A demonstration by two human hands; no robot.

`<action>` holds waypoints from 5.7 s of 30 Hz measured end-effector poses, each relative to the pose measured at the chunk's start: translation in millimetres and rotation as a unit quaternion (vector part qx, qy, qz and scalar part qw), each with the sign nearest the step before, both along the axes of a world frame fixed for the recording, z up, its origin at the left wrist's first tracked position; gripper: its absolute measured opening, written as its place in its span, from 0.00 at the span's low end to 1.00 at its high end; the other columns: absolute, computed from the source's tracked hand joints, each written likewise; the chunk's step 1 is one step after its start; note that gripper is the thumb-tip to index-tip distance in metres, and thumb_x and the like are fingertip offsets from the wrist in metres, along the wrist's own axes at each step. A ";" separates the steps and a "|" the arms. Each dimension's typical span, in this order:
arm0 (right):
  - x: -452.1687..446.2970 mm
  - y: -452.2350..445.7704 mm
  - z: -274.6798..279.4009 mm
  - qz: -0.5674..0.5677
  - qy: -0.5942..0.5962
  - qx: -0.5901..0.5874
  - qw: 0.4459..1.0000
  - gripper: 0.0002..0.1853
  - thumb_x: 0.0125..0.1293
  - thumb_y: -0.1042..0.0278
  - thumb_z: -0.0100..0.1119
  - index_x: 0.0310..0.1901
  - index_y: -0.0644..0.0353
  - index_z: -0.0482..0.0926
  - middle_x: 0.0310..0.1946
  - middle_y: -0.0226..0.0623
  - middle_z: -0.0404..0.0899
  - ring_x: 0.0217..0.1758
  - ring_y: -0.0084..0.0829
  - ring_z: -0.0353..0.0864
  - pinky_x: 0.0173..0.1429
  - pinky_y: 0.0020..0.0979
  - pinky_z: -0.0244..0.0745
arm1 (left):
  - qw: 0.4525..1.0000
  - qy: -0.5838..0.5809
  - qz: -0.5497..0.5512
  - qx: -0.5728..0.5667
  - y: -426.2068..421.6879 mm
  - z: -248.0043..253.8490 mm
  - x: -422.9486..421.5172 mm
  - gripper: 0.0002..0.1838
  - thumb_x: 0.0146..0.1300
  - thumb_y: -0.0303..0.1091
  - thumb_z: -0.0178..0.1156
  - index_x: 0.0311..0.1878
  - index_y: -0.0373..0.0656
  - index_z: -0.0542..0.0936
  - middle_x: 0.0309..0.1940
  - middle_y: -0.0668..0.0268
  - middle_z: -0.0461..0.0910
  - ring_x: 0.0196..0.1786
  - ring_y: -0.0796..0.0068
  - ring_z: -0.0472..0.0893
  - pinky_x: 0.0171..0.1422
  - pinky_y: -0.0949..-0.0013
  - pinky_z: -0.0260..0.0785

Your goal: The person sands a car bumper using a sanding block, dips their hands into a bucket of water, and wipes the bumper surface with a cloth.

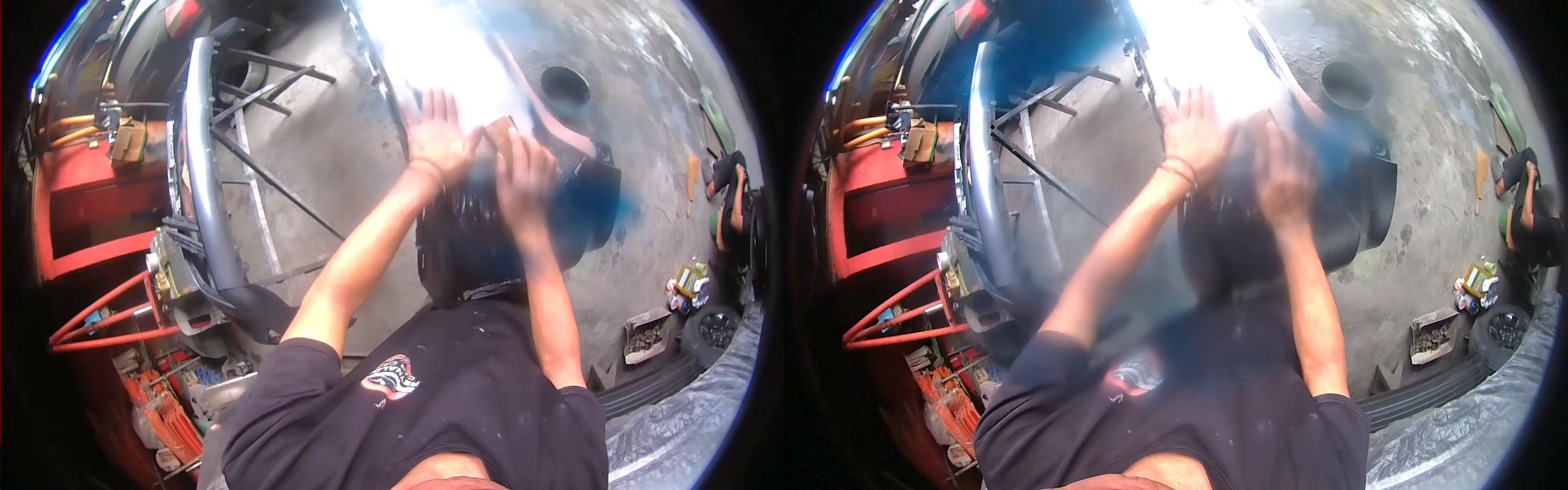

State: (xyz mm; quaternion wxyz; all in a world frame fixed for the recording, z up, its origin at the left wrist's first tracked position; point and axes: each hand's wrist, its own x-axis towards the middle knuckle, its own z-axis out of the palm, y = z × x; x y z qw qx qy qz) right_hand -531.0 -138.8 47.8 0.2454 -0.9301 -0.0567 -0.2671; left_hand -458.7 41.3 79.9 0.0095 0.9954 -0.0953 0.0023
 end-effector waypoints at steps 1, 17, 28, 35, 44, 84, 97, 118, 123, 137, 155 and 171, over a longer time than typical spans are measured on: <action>-0.4 -0.1 0.0 0.002 -0.002 0.004 1.000 0.25 0.77 0.59 0.67 0.73 0.54 0.81 0.66 0.38 0.80 0.66 0.46 0.77 0.71 0.49 0.70 | 1.000 0.013 -0.002 -0.015 -2.8 0.3 -12.1 0.51 0.80 0.70 0.40 0.88 0.32 0.59 0.92 0.48 0.51 0.94 0.50 0.47 0.91 0.23 0.24; -1.3 12.7 11.4 0.018 0.015 -0.006 1.000 0.24 0.78 0.58 0.67 0.71 0.55 0.83 0.62 0.40 0.83 0.64 0.48 0.80 0.71 0.50 0.73 | 0.992 -0.009 0.011 -0.123 70.7 -27.3 70.7 0.41 0.85 0.58 0.46 0.91 0.43 0.59 0.93 0.53 0.52 0.95 0.53 0.49 0.92 0.28 0.34; 161.2 121.8 18.6 0.072 0.047 -0.092 0.992 0.18 0.77 0.55 0.62 0.58 0.57 0.89 0.54 0.51 0.89 0.58 0.55 0.85 0.68 0.55 0.75 | 0.829 -0.078 0.249 -0.495 60.5 -48.8 -3.6 0.54 0.79 0.57 0.59 0.91 0.35 0.44 0.89 0.35 0.53 0.88 0.27 0.57 0.91 0.35 0.50; 219.9 107.9 -17.6 0.129 0.048 -0.157 0.978 0.26 0.81 0.45 0.58 0.71 0.50 0.86 0.62 0.52 0.86 0.68 0.59 0.82 0.73 0.54 0.77 | 0.849 -0.091 0.262 -0.449 55.6 -47.4 -0.8 0.45 0.83 0.51 0.50 0.90 0.32 0.47 0.87 0.36 0.58 0.86 0.28 0.62 0.88 0.30 0.54; 170.2 123.9 24.1 0.126 0.105 -0.107 0.981 0.27 0.80 0.43 0.61 0.71 0.49 0.87 0.65 0.58 0.85 0.69 0.60 0.83 0.73 0.53 0.78 | 0.845 -0.045 0.295 -0.443 56.5 -38.7 4.5 0.46 0.80 0.49 0.50 0.91 0.34 0.47 0.89 0.39 0.56 0.88 0.32 0.60 0.88 0.25 0.50; 61.6 12.5 20.9 0.167 -0.028 -0.175 0.970 0.24 0.79 0.58 0.64 0.74 0.47 0.84 0.60 0.41 0.87 0.61 0.44 0.84 0.69 0.53 0.76 | 0.866 -0.073 0.290 -0.401 52.0 -39.7 2.0 0.46 0.81 0.50 0.48 0.91 0.35 0.46 0.89 0.43 0.56 0.89 0.42 0.60 0.89 0.21 0.43; 162.9 -43.8 19.4 0.261 0.026 -0.124 0.957 0.24 0.77 0.54 0.65 0.71 0.48 0.84 0.66 0.52 0.84 0.65 0.53 0.82 0.74 0.59 0.72 | 0.876 -0.164 0.407 -0.200 -22.5 -53.5 -92.0 0.33 0.85 0.57 0.47 0.85 0.53 0.69 0.80 0.52 0.74 0.78 0.44 0.77 0.83 0.30 0.61; 191.1 -50.2 11.4 0.480 -0.073 -0.171 0.857 0.20 0.81 0.57 0.61 0.66 0.57 0.87 0.56 0.47 0.89 0.58 0.51 0.88 0.63 0.51 0.82 | 0.747 -0.244 0.581 -0.214 -61.7 -34.6 -112.9 0.27 0.80 0.54 0.55 0.68 0.44 0.84 0.53 0.54 0.92 0.59 0.51 0.88 0.73 0.46 0.69; 177.4 -24.5 21.9 0.365 -0.052 -0.214 0.905 0.20 0.81 0.57 0.60 0.66 0.59 0.86 0.55 0.53 0.89 0.58 0.54 0.89 0.64 0.53 0.82 | 0.726 -0.402 0.507 -0.233 -64.1 -44.5 -122.6 0.21 0.78 0.44 0.61 0.65 0.43 0.85 0.61 0.54 0.89 0.65 0.51 0.85 0.75 0.49 0.70; 90.4 -157.7 99.2 0.356 0.630 0.516 0.458 0.26 0.91 0.46 0.48 0.70 0.59 0.79 0.53 0.40 0.87 0.50 0.34 0.89 0.54 0.33 0.86 | 0.268 -0.127 0.100 -0.950 -207.1 6.1 -93.1 0.26 0.87 0.38 0.58 0.81 0.40 0.74 0.71 0.58 0.83 0.69 0.65 0.84 0.72 0.61 0.78; 562.8 64.4 -27.1 0.462 -0.027 0.064 0.884 0.20 0.78 0.46 0.63 0.58 0.50 0.91 0.59 0.45 0.90 0.63 0.57 0.87 0.68 0.51 0.80 | 0.866 -0.194 0.450 -0.098 -245.5 12.3 19.5 0.28 0.64 0.36 0.76 0.70 0.58 0.89 0.60 0.61 0.84 0.65 0.57 0.81 0.73 0.51 0.66; 527.6 62.6 -18.4 0.401 0.002 -0.027 0.916 0.28 0.69 0.53 0.63 0.64 0.63 0.79 0.66 0.56 0.78 0.70 0.57 0.76 0.75 0.57 0.71 | 0.843 -0.254 0.471 -0.057 -213.2 -11.4 157.7 0.21 0.71 0.39 0.71 0.67 0.58 0.89 0.56 0.64 0.86 0.61 0.55 0.80 0.70 0.44 0.63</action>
